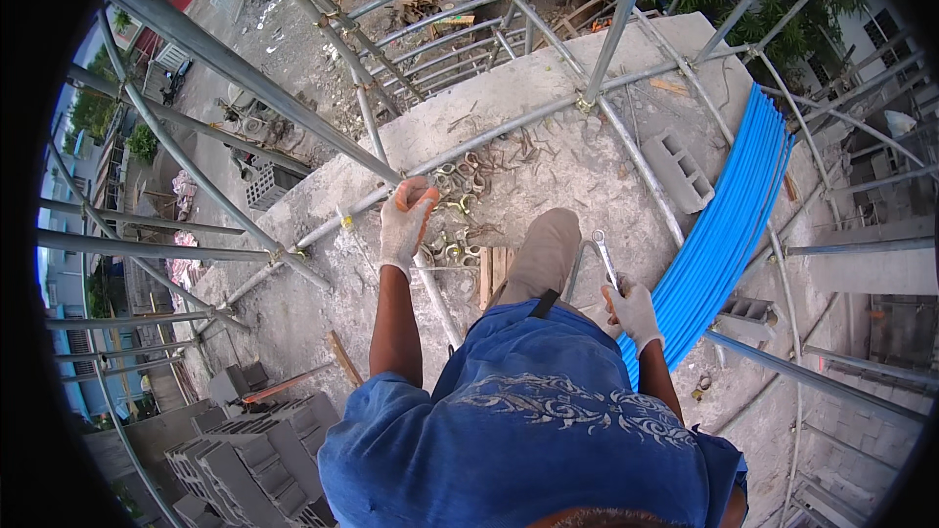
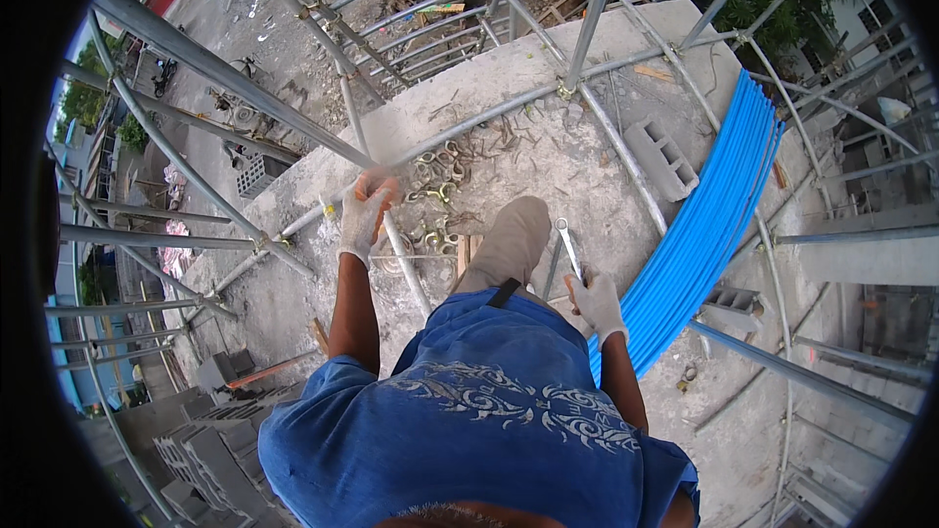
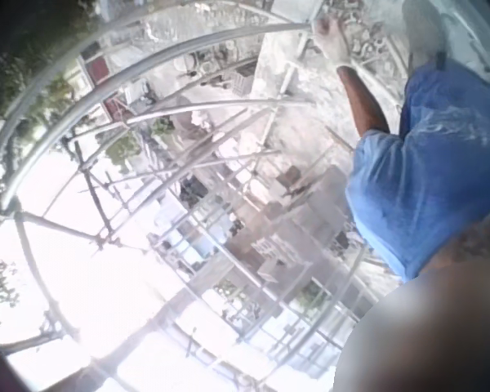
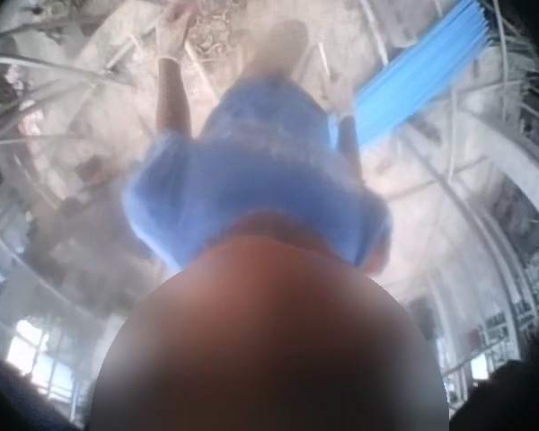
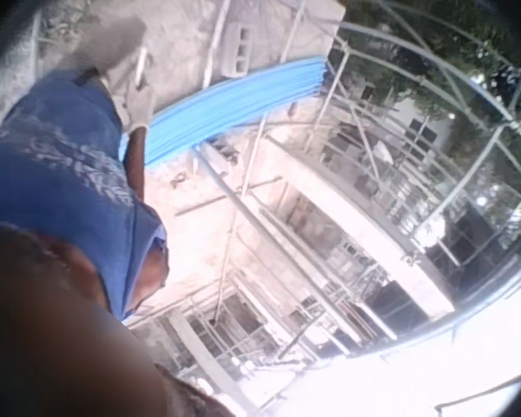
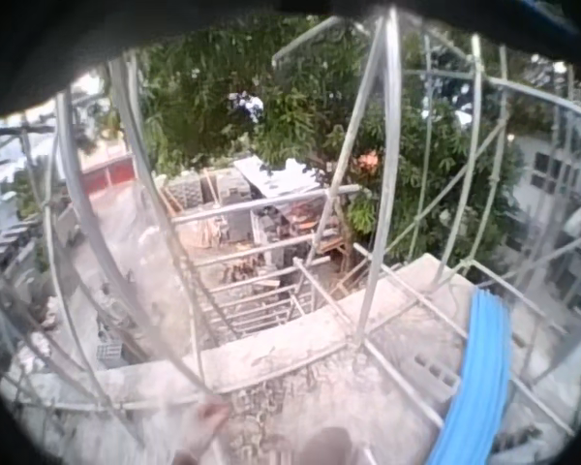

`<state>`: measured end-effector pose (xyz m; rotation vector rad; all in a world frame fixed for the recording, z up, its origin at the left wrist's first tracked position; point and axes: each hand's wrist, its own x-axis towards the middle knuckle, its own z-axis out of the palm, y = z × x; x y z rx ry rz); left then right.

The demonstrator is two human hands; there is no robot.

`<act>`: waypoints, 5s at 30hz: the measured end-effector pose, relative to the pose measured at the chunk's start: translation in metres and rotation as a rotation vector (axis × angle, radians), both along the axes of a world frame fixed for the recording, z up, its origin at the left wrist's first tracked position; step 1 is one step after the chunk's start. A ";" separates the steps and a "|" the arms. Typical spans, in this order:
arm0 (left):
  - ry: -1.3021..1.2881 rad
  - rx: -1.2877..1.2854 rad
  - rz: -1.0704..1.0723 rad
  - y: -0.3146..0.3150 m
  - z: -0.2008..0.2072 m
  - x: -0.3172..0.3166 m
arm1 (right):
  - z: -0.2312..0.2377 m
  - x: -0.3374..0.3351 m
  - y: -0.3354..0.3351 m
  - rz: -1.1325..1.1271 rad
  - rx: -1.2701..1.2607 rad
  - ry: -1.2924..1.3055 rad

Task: The person assembles scaffolding by inserting metal poles into couplers and tightening them with a spanner. They repeatedly lift poles, align them with existing joints, and secure connections while working on an elevated structure.

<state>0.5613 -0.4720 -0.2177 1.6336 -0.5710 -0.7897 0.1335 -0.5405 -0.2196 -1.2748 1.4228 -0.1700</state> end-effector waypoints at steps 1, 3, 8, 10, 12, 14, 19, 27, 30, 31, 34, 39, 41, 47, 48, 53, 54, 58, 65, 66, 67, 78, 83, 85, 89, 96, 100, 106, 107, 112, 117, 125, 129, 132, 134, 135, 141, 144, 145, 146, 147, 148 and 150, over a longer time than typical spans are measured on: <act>0.027 -0.043 0.074 -0.001 0.002 0.023 | -0.005 0.000 -0.006 -0.013 -0.013 0.008; -0.028 -0.160 0.303 -0.005 0.012 0.065 | -0.015 -0.002 -0.021 -0.067 0.014 -0.005; -0.441 -0.232 0.886 -0.046 0.082 0.178 | -0.038 -0.004 -0.079 -0.140 0.117 -0.029; -0.714 -0.281 1.094 -0.070 0.115 0.223 | -0.047 0.009 -0.113 -0.137 0.097 -0.028; -0.722 -0.272 1.188 -0.093 0.134 0.258 | -0.057 0.031 -0.151 -0.144 0.119 -0.087; -0.734 -0.211 1.257 -0.120 0.144 0.290 | -0.062 0.057 -0.206 -0.134 0.151 -0.088; -0.634 -0.353 1.514 -0.154 0.138 0.326 | -0.064 0.128 -0.326 0.134 0.156 0.071; -0.645 -0.312 1.512 -0.145 0.128 0.327 | -0.054 0.271 -0.464 0.453 0.037 0.151; -0.727 -0.324 1.548 -0.151 0.128 0.327 | -0.031 0.340 -0.498 0.510 0.063 0.037; -0.714 -0.351 1.564 -0.153 0.127 0.326 | -0.023 0.363 -0.507 0.524 0.057 0.000; -0.759 -0.285 1.623 -0.152 0.123 0.327 | 0.001 0.432 -0.536 0.657 -0.050 -0.031; -0.818 -0.194 1.706 -0.145 0.112 0.333 | 0.034 0.551 -0.587 0.921 -0.174 -0.096; -0.861 -0.145 1.804 -0.144 0.107 0.335 | 0.048 0.606 -0.605 1.005 -0.178 -0.200; -1.011 0.182 2.158 -0.142 0.091 0.346 | 0.107 0.798 -0.658 1.229 -0.398 -0.448; -0.961 0.116 2.198 -0.141 0.088 0.348 | 0.117 0.828 -0.665 1.249 -0.443 -0.474; -1.101 0.252 2.286 -0.131 0.078 0.349 | 0.144 0.968 -0.681 1.336 -0.799 -0.575; -1.107 0.287 2.307 -0.129 0.076 0.349 | 0.145 0.992 -0.679 1.336 -0.884 -0.470; -1.054 0.302 2.360 -0.125 0.071 0.346 | 0.140 1.055 -0.674 1.362 -0.988 -0.450; -0.988 0.455 2.474 -0.130 0.070 0.344 | 0.129 1.096 -0.659 1.491 -1.006 -0.456; -0.996 0.515 2.476 -0.129 0.072 0.343 | 0.129 1.099 -0.658 1.530 -1.010 -0.442; -1.034 0.509 2.448 -0.130 0.070 0.343 | 0.129 1.102 -0.658 1.568 -1.011 -0.425; -1.063 0.516 2.466 -0.107 0.056 0.329 | 0.138 1.121 -0.663 1.821 -1.136 -0.437; -0.848 0.388 2.478 -0.112 0.054 0.325 | 0.168 1.114 -0.649 1.872 -1.244 -0.357; -0.975 0.468 2.520 -0.117 0.055 0.327 | 0.185 1.118 -0.642 1.963 -1.359 -0.251; -1.176 0.434 2.556 -0.123 0.060 0.335 | 0.199 1.116 -0.628 2.047 -1.430 -0.143; -1.188 0.236 2.554 -0.131 0.063 0.340 | 0.211 1.110 -0.619 2.076 -1.494 -0.114; -1.069 0.371 2.599 -0.131 0.061 0.338 | 0.222 1.124 -0.617 2.185 -1.485 -0.026; -1.131 0.297 2.580 -0.126 0.062 0.338 | 0.207 1.108 -0.620 2.084 -1.494 -0.084; -1.107 0.251 2.588 -0.126 0.062 0.338 | 0.205 1.106 -0.621 2.063 -1.507 -0.087; -0.930 0.640 2.605 -0.149 0.071 0.344 | 0.202 1.109 -0.625 2.063 -1.504 -0.146; -1.517 1.479 2.205 -0.223 0.102 0.406 | 0.187 1.096 -0.621 1.969 -1.358 -0.157; -1.012 -0.123 1.243 -0.347 0.153 0.580 | 0.196 1.099 -0.612 2.038 -1.517 -0.015; -0.363 -0.866 0.616 -0.382 0.153 0.656 | 0.204 1.101 -0.608 2.038 -1.414 0.034; -0.109 -0.749 0.501 -0.396 0.138 0.722 | 0.208 1.100 -0.611 2.019 -1.453 -0.002; 0.030 -0.625 0.423 -0.407 0.121 0.744 | 0.209 1.099 -0.612 2.034 -1.413 0.031; -0.015 -0.476 0.387 -0.414 0.113 0.752 | 0.210 1.099 -0.613 2.011 -1.423 0.012; 0.129 -0.330 0.301 -0.431 0.090 0.761 | 0.205 1.096 -0.616 1.925 -1.337 -0.083; 0.250 -0.505 0.255 -0.430 0.089 0.764 | 0.199 1.082 -0.625 1.701 -1.114 -0.442; 0.277 -0.504 0.254 -0.427 0.088 0.765 | 0.195 1.076 -0.629 1.592 -1.021 -0.603; 0.259 -0.476 0.241 -0.426 0.086 0.766 | 0.191 1.071 -0.633 1.559 -1.017 -0.707; 0.208 -0.371 0.254 -0.423 0.082 0.768 | 0.184 1.067 -0.634 1.457 -0.982 -0.816; 0.151 -0.337 0.227 -0.421 0.078 0.769 | 0.177 1.069 -0.635 1.455 -0.995 -0.992; 0.421 -0.620 0.100 -0.417 0.069 0.777 | 0.165 1.074 -0.638 1.502 -0.940 -1.224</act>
